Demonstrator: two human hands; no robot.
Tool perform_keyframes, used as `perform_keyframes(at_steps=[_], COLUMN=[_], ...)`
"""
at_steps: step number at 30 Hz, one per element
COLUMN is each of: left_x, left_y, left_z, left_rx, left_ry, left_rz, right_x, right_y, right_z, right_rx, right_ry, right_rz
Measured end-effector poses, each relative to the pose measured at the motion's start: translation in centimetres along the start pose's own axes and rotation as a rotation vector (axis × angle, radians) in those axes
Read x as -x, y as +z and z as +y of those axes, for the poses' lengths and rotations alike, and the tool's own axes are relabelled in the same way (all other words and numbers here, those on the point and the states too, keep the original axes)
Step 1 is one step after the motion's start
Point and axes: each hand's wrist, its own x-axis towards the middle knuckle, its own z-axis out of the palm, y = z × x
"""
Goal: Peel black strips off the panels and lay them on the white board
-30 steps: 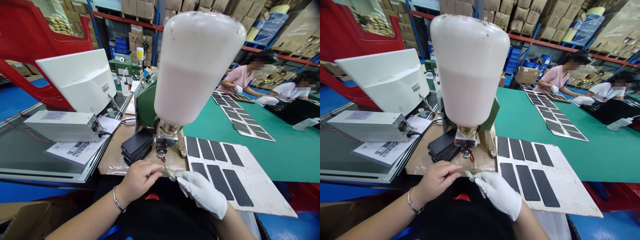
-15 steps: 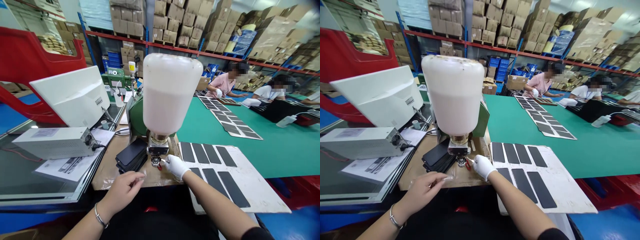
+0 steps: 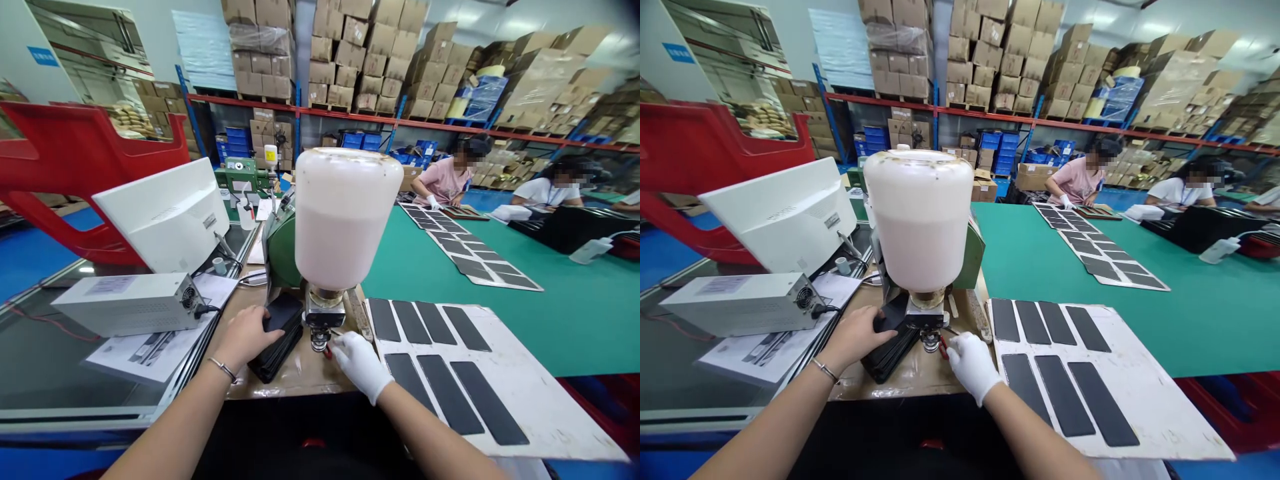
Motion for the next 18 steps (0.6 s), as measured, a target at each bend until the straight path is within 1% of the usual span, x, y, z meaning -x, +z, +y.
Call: perform_keyframes(at_steps=[4, 7, 9, 12, 13, 14, 16, 17, 18], left_x=[-1.1, -1.1, -0.2, 2.9, 4.2, 5.6, 8.2, 9.3, 10.1], left_y=[-0.4, -1.5, -2.6, -4.0, -4.3, -4.5, -4.5, -4.4, -4.2], left_z=[-0.1, -0.3, -0.4, -0.4, -0.2, 0.0, 0.8, 1.3, 1.8], left_rx=[0.027, 0.043, 0.069, 0.184, 0.232, 0.276, 0.329, 0.347, 0.364], left_ry=[-0.029, -0.044, -0.062, -0.053, -0.018, 0.033, 0.166, 0.225, 0.272], left_rz=[-0.042, -0.056, -0.046, -0.053, -0.074, -0.112, -0.217, -0.276, -0.313], right_x=[4.2, 5.6, 5.8, 5.7, 5.7, 5.8, 6.0, 6.1, 6.3], right_y=[0.2, 0.5, 0.2, -0.5, -0.6, -0.7, -0.7, -0.7, -0.7], right_z=[0.6, 0.5, 0.0, -1.2, -1.7, -2.2, -3.3, -3.7, -4.2], right_rx=[-0.1, -0.239, -0.333, -0.463, -0.55, -0.671, -0.955, -1.069, -1.141], right_ry=[0.022, 0.034, 0.043, 0.058, 0.059, 0.055, 0.037, 0.023, 0.006], right_rz=[0.011, 0.023, 0.013, -0.055, -0.098, -0.171, -0.41, -0.532, -0.617])
